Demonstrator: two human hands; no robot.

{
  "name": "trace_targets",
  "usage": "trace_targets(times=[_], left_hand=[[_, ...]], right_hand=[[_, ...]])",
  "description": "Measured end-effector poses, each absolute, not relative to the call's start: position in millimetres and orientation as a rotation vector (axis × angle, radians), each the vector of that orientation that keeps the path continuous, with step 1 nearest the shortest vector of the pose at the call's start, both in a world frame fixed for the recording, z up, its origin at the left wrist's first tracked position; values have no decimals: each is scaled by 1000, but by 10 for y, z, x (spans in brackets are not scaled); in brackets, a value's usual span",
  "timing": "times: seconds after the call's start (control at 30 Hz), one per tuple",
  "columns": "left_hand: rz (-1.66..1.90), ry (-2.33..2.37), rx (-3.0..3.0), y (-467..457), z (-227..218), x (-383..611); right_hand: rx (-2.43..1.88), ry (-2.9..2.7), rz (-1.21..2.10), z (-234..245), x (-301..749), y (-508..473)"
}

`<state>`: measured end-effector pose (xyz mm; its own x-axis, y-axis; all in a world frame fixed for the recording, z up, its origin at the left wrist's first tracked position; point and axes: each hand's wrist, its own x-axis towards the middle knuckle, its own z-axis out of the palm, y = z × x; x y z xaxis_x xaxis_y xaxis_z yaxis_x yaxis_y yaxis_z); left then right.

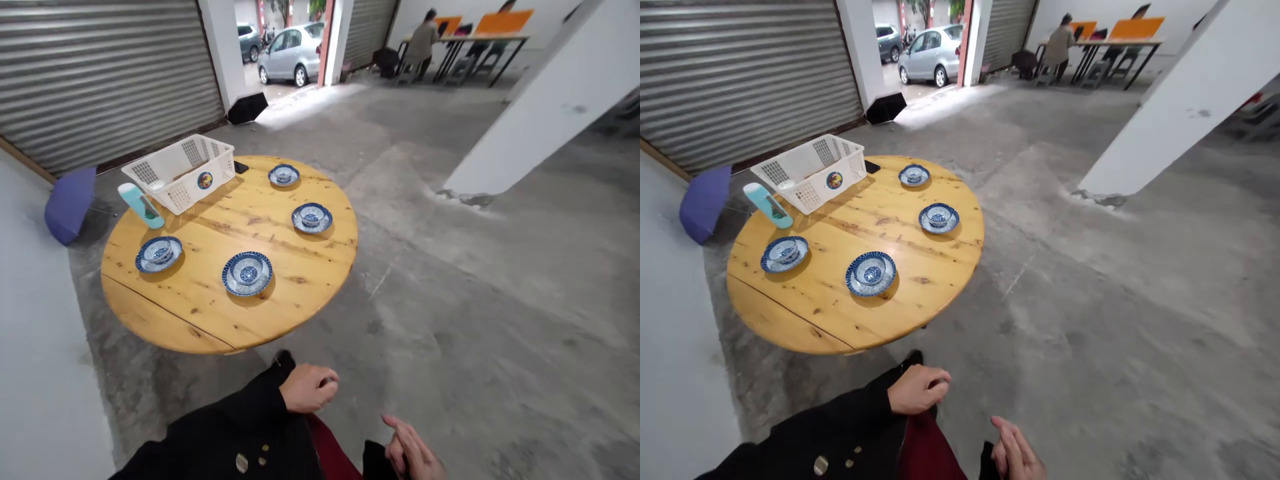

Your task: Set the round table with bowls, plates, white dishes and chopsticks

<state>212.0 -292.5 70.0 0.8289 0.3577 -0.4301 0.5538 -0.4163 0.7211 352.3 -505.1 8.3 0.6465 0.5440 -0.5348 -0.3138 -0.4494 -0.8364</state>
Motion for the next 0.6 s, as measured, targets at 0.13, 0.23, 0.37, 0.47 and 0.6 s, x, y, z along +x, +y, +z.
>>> trace_targets(times=[0.13,0.23,0.37,0.47,0.6], left_hand=[[-335,676,2096,-2861,671,2567],[-363,661,2099,-2762,563,3033],[-329,585,2109,-2548,471,3807],[-280,545,2092,-2342,518,4393],[-242,613,2047,-2025,584,5001]], right_hand=[[-1757,-157,975,208,3599,-4826],[-1722,-233,1085,143,3754,-4644],[-1734,-283,1050,16,4373,-4541],[-1760,-348,1085,113,4978,-4463],[-1693,-552,1265,331,5605,-4152]])
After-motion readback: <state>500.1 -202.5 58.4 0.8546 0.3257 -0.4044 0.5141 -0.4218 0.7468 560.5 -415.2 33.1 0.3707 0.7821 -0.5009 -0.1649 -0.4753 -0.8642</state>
